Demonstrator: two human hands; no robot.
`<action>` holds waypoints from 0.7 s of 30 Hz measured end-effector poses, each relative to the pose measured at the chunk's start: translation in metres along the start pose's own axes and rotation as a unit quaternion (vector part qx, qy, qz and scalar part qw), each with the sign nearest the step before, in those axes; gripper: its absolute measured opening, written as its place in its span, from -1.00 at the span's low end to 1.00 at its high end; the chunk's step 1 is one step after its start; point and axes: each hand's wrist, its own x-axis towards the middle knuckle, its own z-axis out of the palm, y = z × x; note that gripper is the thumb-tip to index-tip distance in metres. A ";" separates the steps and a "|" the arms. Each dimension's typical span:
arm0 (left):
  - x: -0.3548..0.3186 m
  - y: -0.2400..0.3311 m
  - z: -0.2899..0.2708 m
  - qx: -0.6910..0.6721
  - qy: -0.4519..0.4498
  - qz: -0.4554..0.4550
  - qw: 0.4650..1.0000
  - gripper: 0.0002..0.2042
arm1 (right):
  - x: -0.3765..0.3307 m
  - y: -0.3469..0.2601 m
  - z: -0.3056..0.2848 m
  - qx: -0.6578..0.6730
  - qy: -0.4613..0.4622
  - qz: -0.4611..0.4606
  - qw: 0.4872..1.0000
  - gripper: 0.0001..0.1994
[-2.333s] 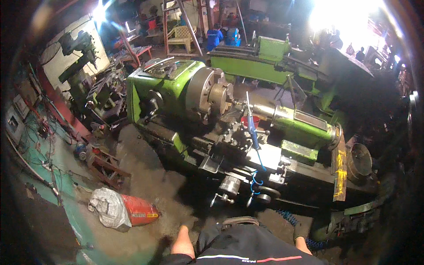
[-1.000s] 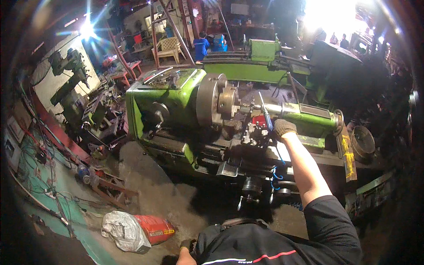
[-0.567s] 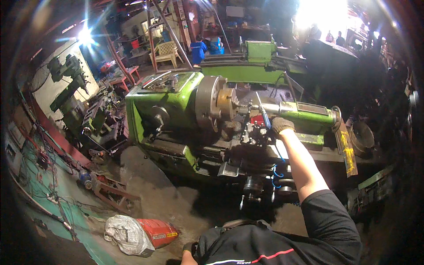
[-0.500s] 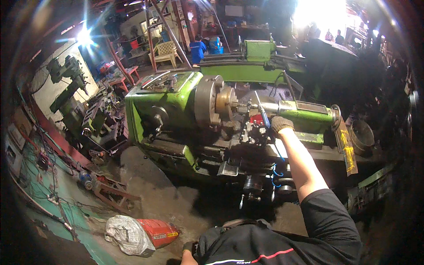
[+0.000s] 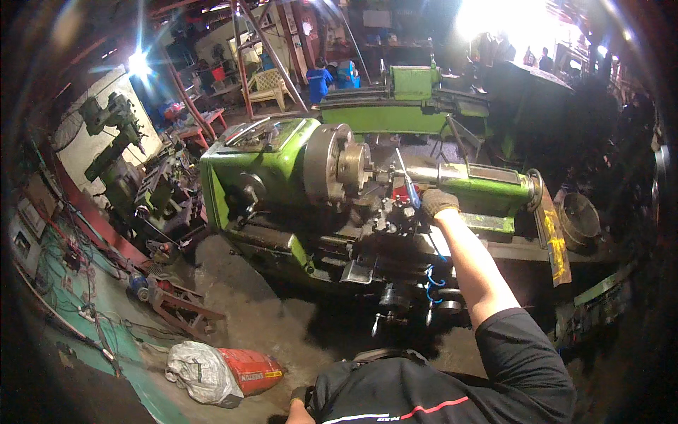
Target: The person operates a green metal lathe, adjusting the chuck and tool post while the workpiece rotates. They use a wrench to tighten the chuck and a caliper to measure the workpiece, then continue machining with the cutting tool.
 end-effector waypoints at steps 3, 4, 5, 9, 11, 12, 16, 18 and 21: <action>0.000 -0.005 0.016 0.145 0.033 0.086 0.985 -0.57 | -0.015 -0.006 -0.011 0.029 -0.018 -0.027 0.999 -0.63; 0.001 -0.003 0.020 0.195 0.045 0.117 0.973 -0.55 | -0.022 -0.008 -0.020 0.034 -0.016 -0.020 0.999 -0.65; 0.002 -0.002 0.024 0.243 0.057 0.147 0.957 -0.54 | -0.019 -0.005 -0.017 0.031 -0.008 -0.035 0.999 -0.65; -0.002 0.013 0.046 0.213 0.105 0.162 0.958 -0.46 | -0.011 0.011 -0.007 0.049 0.015 -0.075 0.996 -0.66; -0.010 0.032 0.054 0.195 0.129 0.173 0.957 -0.42 | -0.002 0.024 -0.001 0.085 0.024 -0.102 0.991 -0.64; -0.018 0.032 0.062 0.170 0.140 0.146 0.964 -0.42 | -0.011 0.024 -0.007 0.053 -0.023 -0.136 0.989 -0.57; -0.053 0.037 0.079 0.224 0.148 0.139 0.953 -0.42 | -0.070 0.044 -0.007 0.315 0.081 -0.160 0.932 -0.35; -0.061 0.045 0.078 0.271 0.124 0.161 0.941 -0.43 | -0.090 0.088 0.051 0.429 0.213 -0.125 0.869 -0.39; -0.083 0.036 0.097 0.213 0.067 0.122 0.967 -0.48 | -0.180 0.145 0.111 0.448 0.182 0.018 0.875 -0.56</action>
